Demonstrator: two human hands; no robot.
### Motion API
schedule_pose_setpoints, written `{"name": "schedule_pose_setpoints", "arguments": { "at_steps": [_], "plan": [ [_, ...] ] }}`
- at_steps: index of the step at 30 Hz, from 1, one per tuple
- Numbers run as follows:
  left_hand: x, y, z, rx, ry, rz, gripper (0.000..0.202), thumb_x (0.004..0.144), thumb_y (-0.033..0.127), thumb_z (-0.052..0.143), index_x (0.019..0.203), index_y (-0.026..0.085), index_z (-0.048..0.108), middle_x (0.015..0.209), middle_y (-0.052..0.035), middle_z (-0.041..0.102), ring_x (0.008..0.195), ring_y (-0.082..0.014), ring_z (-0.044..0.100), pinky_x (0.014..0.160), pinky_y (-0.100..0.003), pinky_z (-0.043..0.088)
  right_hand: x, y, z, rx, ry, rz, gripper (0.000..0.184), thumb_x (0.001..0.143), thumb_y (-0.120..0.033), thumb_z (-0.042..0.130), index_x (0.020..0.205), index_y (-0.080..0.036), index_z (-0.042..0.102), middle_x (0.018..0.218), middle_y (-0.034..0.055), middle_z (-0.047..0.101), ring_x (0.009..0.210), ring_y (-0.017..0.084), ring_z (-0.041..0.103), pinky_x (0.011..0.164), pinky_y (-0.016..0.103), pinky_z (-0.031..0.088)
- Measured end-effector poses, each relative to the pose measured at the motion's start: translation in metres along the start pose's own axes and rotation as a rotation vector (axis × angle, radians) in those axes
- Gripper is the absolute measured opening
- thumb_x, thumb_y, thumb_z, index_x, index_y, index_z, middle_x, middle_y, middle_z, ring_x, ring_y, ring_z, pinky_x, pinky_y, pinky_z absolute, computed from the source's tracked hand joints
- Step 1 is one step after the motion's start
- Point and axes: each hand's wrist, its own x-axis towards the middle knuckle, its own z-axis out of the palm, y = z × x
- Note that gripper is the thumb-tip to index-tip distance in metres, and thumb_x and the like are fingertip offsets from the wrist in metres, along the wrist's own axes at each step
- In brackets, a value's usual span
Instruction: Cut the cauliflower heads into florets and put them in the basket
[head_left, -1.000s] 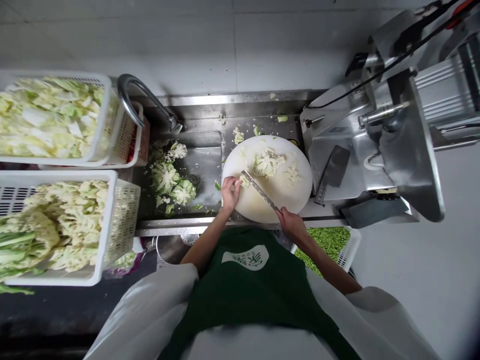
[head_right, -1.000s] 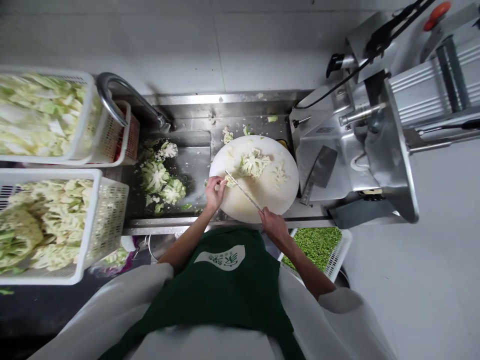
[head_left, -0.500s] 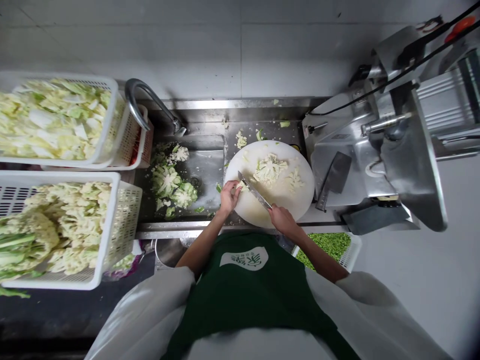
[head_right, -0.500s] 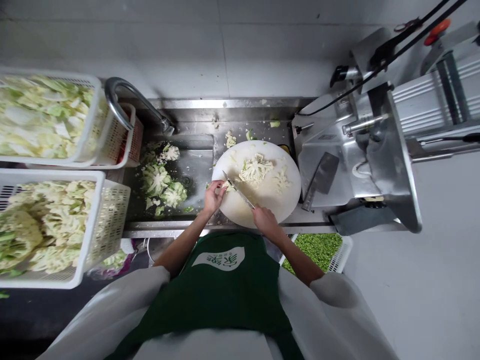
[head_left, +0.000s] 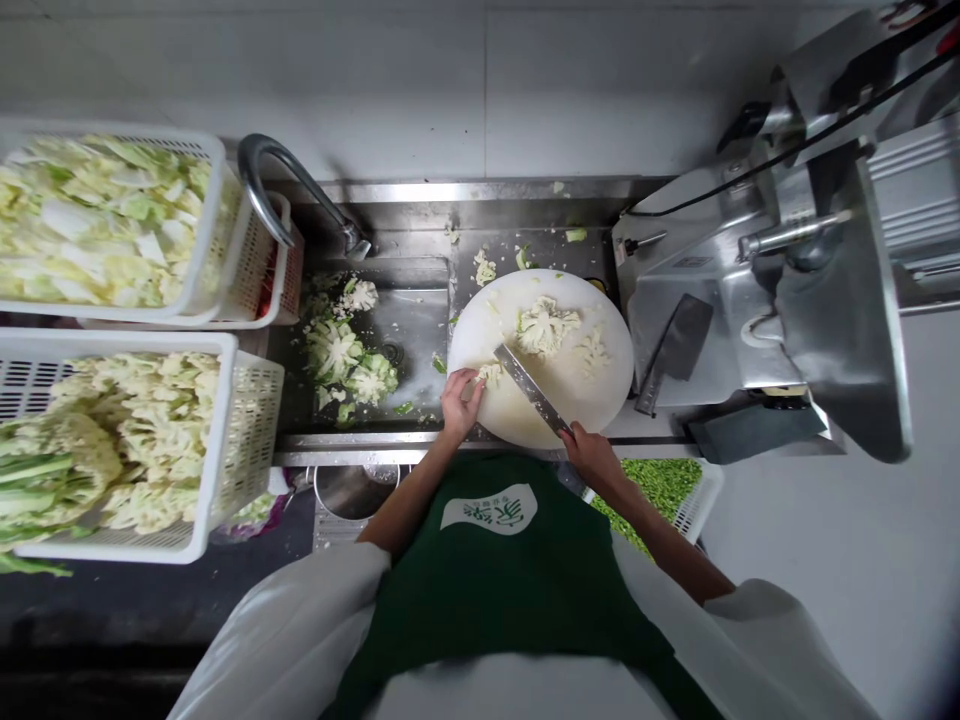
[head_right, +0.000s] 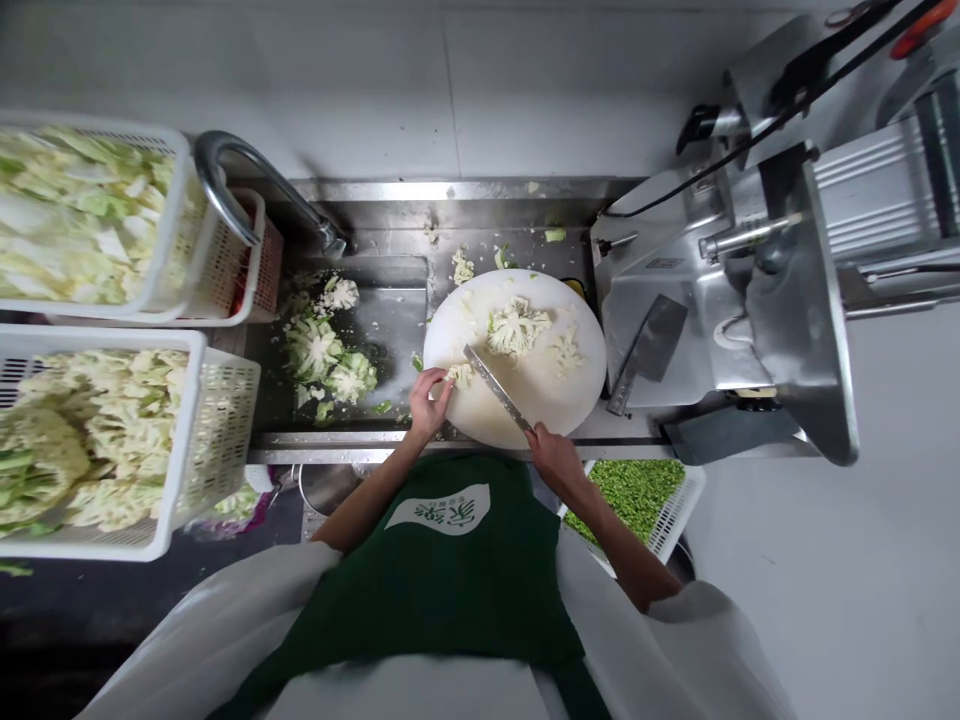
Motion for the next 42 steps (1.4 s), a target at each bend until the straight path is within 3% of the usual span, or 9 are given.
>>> {"name": "schedule_pose_setpoints", "arguments": {
  "at_steps": [5, 9, 19, 23, 27, 30, 35, 38, 42],
  "plan": [
    [-0.007, -0.003, -0.003, 0.034, 0.040, -0.034, 0.023, 0.100, 0.042, 0.062, 0.101, 0.020, 0.069, 0.100, -0.0097, 0.069, 0.095, -0.0211, 0.066, 0.087, -0.038, 0.058, -0.017, -0.005, 0.012, 0.059, -0.035, -0.037, 0.032, 0.112, -0.037, 0.033, 0.109, -0.018, 0.059, 0.086, 0.0098, 0.073, 0.082, 0.023, 0.071, 0.064, 0.029, 0.031],
    [-0.005, -0.002, -0.001, 0.039, 0.011, -0.046, 0.024, 0.100, 0.043, 0.061, 0.098, 0.020, 0.069, 0.099, -0.0097, 0.070, 0.099, -0.0229, 0.067, 0.091, -0.040, 0.057, -0.015, -0.006, 0.015, 0.092, -0.075, -0.020, 0.032, 0.112, -0.038, 0.035, 0.110, -0.018, 0.059, 0.089, 0.0103, 0.074, 0.086, 0.023, 0.071, 0.065, 0.029, 0.032],
    [-0.009, -0.003, -0.007, 0.034, -0.082, -0.015, 0.024, 0.101, 0.043, 0.059, 0.100, 0.020, 0.068, 0.102, -0.0103, 0.070, 0.102, -0.0237, 0.067, 0.094, -0.042, 0.056, 0.017, -0.045, -0.009, 0.098, -0.103, -0.059, 0.035, 0.111, -0.037, 0.038, 0.111, -0.014, 0.065, 0.103, 0.0152, 0.076, 0.095, 0.024, 0.070, 0.073, 0.028, 0.035],
    [0.005, 0.006, 0.007, 0.056, -0.062, -0.023, 0.025, 0.099, 0.042, 0.062, 0.110, 0.020, 0.067, 0.110, -0.0118, 0.064, 0.110, -0.0261, 0.062, 0.099, -0.043, 0.053, 0.000, -0.018, -0.015, 0.117, -0.015, -0.007, 0.034, 0.110, -0.038, 0.039, 0.111, -0.016, 0.065, 0.096, 0.0120, 0.076, 0.090, 0.023, 0.070, 0.072, 0.027, 0.035],
    [0.036, 0.013, 0.038, 0.129, -0.094, -0.026, 0.054, 0.082, 0.044, 0.082, 0.127, 0.021, 0.065, 0.118, -0.0143, 0.054, 0.116, -0.0323, 0.056, 0.102, -0.048, 0.049, -0.026, 0.026, -0.009, 0.166, 0.110, 0.171, 0.033, 0.109, -0.035, 0.040, 0.109, -0.015, 0.065, 0.093, 0.0132, 0.076, 0.085, 0.024, 0.069, 0.068, 0.028, 0.033],
    [0.048, 0.013, 0.052, 0.052, -0.162, -0.020, 0.034, 0.090, 0.037, 0.073, 0.120, 0.021, 0.068, 0.115, -0.0122, 0.056, 0.104, -0.0264, 0.061, 0.091, -0.040, 0.054, -0.039, 0.044, 0.001, 0.205, 0.142, 0.248, 0.034, 0.108, -0.036, 0.040, 0.109, -0.015, 0.067, 0.090, 0.0138, 0.076, 0.083, 0.025, 0.069, 0.065, 0.029, 0.032],
    [0.035, 0.005, 0.045, -0.053, -0.244, 0.029, 0.024, 0.099, 0.035, 0.060, 0.118, 0.022, 0.066, 0.115, -0.0106, 0.067, 0.107, -0.0241, 0.065, 0.095, -0.040, 0.055, -0.047, 0.045, 0.018, 0.227, 0.117, 0.259, 0.033, 0.108, -0.036, 0.041, 0.117, -0.017, 0.066, 0.090, 0.0120, 0.077, 0.079, 0.025, 0.070, 0.064, 0.029, 0.032],
    [0.029, 0.002, 0.037, -0.004, -0.243, 0.053, 0.024, 0.097, 0.037, 0.065, 0.114, 0.022, 0.071, 0.115, -0.0112, 0.066, 0.111, -0.0255, 0.064, 0.100, -0.042, 0.054, -0.045, 0.037, 0.019, 0.197, 0.097, 0.220, 0.033, 0.109, -0.035, 0.040, 0.118, -0.017, 0.065, 0.089, 0.0114, 0.076, 0.078, 0.024, 0.069, 0.064, 0.029, 0.031],
    [0.025, 0.001, 0.029, 0.056, -0.221, 0.064, 0.022, 0.094, 0.038, 0.069, 0.109, 0.022, 0.075, 0.104, -0.0095, 0.069, 0.102, -0.0251, 0.065, 0.094, -0.041, 0.054, -0.041, 0.027, 0.013, 0.153, 0.049, 0.135, 0.033, 0.110, -0.037, 0.039, 0.117, -0.017, 0.064, 0.086, 0.0102, 0.075, 0.077, 0.023, 0.069, 0.064, 0.029, 0.030]
  ]
}}
